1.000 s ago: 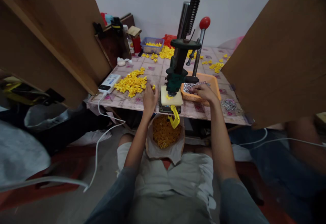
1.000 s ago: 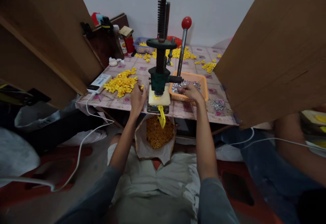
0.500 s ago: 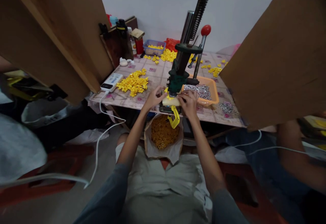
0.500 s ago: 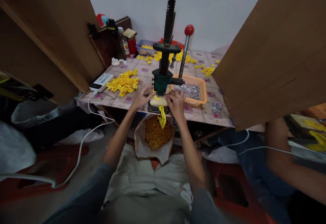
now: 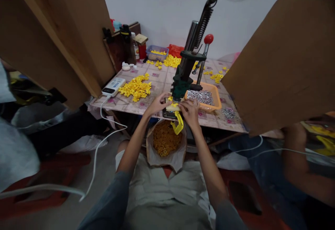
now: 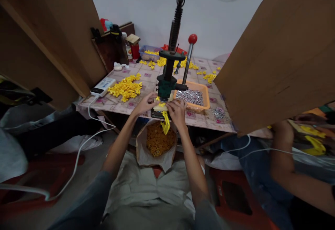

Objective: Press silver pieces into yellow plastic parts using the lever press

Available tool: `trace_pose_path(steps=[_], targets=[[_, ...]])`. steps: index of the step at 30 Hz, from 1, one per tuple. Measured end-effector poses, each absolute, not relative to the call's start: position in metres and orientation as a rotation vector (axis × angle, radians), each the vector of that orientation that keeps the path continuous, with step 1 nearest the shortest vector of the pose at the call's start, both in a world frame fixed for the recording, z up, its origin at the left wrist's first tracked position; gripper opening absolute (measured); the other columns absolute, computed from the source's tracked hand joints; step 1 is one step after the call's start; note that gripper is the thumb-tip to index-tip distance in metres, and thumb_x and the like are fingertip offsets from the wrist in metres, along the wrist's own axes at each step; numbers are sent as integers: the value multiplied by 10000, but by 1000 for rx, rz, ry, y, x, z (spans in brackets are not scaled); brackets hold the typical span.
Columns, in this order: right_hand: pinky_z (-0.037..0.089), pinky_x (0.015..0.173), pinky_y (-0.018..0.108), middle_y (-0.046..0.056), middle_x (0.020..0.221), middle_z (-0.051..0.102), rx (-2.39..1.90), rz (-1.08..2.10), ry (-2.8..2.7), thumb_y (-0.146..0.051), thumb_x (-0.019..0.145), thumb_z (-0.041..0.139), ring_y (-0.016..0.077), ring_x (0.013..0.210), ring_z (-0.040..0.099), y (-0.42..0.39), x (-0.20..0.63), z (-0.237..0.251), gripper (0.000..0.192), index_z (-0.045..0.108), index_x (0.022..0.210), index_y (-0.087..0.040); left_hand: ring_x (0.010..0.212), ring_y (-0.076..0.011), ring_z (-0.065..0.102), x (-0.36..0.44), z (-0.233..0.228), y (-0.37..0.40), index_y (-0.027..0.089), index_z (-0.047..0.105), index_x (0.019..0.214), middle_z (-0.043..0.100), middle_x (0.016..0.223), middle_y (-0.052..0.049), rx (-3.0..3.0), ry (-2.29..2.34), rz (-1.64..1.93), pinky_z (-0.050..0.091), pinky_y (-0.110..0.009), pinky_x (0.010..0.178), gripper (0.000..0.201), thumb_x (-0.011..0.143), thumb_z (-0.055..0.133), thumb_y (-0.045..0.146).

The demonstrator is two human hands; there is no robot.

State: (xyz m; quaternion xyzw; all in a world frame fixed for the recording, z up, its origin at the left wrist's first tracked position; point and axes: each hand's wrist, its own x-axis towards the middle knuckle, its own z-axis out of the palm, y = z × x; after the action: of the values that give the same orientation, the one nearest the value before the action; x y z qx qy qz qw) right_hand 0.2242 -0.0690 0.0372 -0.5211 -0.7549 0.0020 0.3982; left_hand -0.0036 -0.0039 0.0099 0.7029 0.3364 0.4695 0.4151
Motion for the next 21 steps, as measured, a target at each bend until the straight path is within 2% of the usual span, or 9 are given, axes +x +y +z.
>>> trace_pose_path(steps=[2, 5, 8, 17, 19, 21], targets=[[415, 1080, 520, 63, 1071, 824, -1270, 49, -1988, -384, 1087, 612, 324, 1186, 611, -74, 230, 41, 280, 871, 1041, -292, 915, -177, 675, -5, 12, -6, 174, 716, 1247, 746, 1198, -104, 1782, 821, 1128, 538, -259, 767, 542, 899, 793, 582], [449, 1016, 498, 64, 1055, 812, -1245, 69, -2035, -416, 1099, 591, 315, 1112, 611, -80, 237, 51, 305, 874, 1070, -306, 705, -120, 549, -7, 15, -9, 175, 735, 1224, 731, 1022, -46, 1793, 815, 1081, 453, -241, 646, 554, 848, 840, 569], [465, 960, 480, 79, 1031, 785, -1255, -2, -2042, -438, 1110, 568, 317, 1062, 602, -81, 235, 61, 334, 872, 1096, -299, 703, -112, 522, -9, 17, -11, 161, 752, 1149, 718, 984, -36, 1797, 785, 1067, 426, -237, 640, 545, 797, 875, 559], [457, 997, 485, 113, 1066, 774, -1189, -69, -2310, -421, 1148, 459, 321, 1059, 611, -85, 217, 60, 426, 826, 1301, -269, 667, -111, 480, -11, 18, -12, 173, 745, 1149, 699, 930, -22, 1812, 750, 1038, 365, -242, 611, 533, 807, 875, 560], [453, 1022, 506, 124, 1036, 757, -1221, -100, -2236, -439, 1141, 444, 330, 1056, 617, -88, 219, 70, 439, 832, 1248, -262, 666, -108, 479, -10, 18, -12, 174, 729, 1149, 706, 965, -30, 1792, 750, 1055, 371, -240, 614, 537, 806, 876, 561], [444, 1068, 533, 143, 1054, 729, -1281, -187, -1935, -443, 1150, 370, 340, 1093, 621, -80, 223, 91, 489, 814, 1176, -241, 677, -104, 489, -8, 18, -12, 173, 720, 1141, 719, 1021, -41, 1768, 762, 1077, 394, -239, 627, 547, 793, 885, 562]])
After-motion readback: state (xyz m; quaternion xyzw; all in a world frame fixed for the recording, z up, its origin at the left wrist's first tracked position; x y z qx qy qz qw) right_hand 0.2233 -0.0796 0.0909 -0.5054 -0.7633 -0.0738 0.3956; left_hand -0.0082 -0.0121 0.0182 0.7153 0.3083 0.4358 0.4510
